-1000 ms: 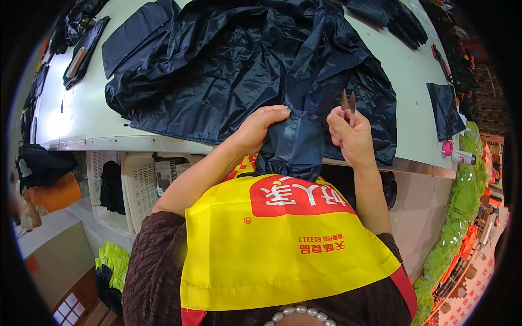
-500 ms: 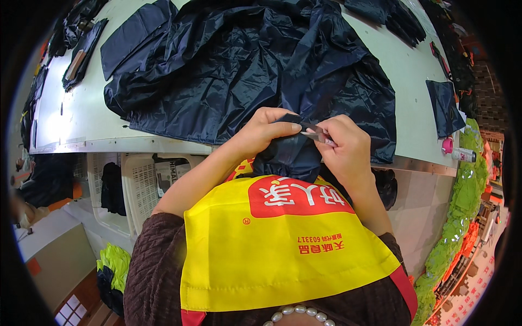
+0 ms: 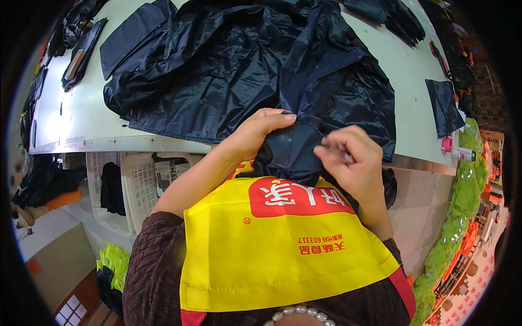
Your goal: The person folds a dark blue jacket on a table, then places it into a plastic bag and seals it. They repeat the process with another jacket, folding and bagging it. The person also uses scissors to cut a tag off a jacket before folding it.
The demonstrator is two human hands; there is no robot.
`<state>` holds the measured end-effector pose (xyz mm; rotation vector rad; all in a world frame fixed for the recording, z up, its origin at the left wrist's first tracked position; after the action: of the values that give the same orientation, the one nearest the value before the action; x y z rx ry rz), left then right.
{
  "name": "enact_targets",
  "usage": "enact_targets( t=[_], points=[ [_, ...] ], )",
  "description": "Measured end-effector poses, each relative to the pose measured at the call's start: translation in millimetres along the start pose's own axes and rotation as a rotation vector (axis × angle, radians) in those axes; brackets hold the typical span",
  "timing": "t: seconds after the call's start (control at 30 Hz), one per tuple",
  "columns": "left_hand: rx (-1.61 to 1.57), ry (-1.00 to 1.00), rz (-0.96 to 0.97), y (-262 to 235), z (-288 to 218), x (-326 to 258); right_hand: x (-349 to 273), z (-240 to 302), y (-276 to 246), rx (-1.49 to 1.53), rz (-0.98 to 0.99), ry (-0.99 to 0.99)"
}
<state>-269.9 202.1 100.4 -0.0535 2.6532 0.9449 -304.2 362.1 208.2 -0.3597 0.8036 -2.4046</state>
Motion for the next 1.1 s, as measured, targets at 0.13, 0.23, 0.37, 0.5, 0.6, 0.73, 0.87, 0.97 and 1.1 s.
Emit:
enact_targets(
  t=[0.13, 0.23, 0.37, 0.5, 0.6, 0.73, 0.87, 0.97, 1.1],
  points=[
    [0.109, 0.029, 0.039, 4.3, -4.9, -2.7, 6.8, -14.7, 10.4, -0.057, -0.144, -0.065],
    [0.286, 0.114, 0.102, 7.6, -9.5, -4.8, 5.5, -18.3, 13.4, -0.185, -0.167, -0.125],
    [0.517, 0.229, 0.166, 25.3, -25.9, -13.3, 3.4, -1.1, 8.8, -0.327, -0.182, -0.208],
    [0.458, 0.284, 0.225, 30.6, -27.4, -14.1, -1.3, 11.6, 12.8, -0.311, -0.142, -0.216],
    [0.282, 0.147, 0.161, 22.5, -20.4, -12.1, -3.3, 9.1, 18.2, -0.112, -0.016, -0.192],
    [0.068, 0.029, 0.105, 8.4, -9.8, -6.4, -8.1, 8.2, 17.1, 0.164, 0.334, -0.220],
    [0.041, -0.043, -0.004, 4.3, -9.2, -6.1, -5.4, -17.3, -3.4, 0.260, 0.300, -0.016],
    [0.054, -0.057, -0.086, 4.8, -7.0, -6.2, 1.0, -33.2, -15.1, -0.069, -0.035, -0.044],
    [0.061, -0.054, -0.053, 8.3, -9.6, -5.9, 3.2, -34.9, -7.4, -0.320, -0.123, -0.159]
  ],
)
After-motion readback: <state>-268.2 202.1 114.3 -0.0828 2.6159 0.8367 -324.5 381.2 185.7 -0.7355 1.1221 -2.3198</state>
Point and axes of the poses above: each hand's wrist, its own x-axis towards the middle knuckle, its own y-axis out of the palm, z = x × y, the point moved 5 cm from there along x, towards the middle knuckle, and after that the axes turned 11 degrees about y, right-handed, at the moved point
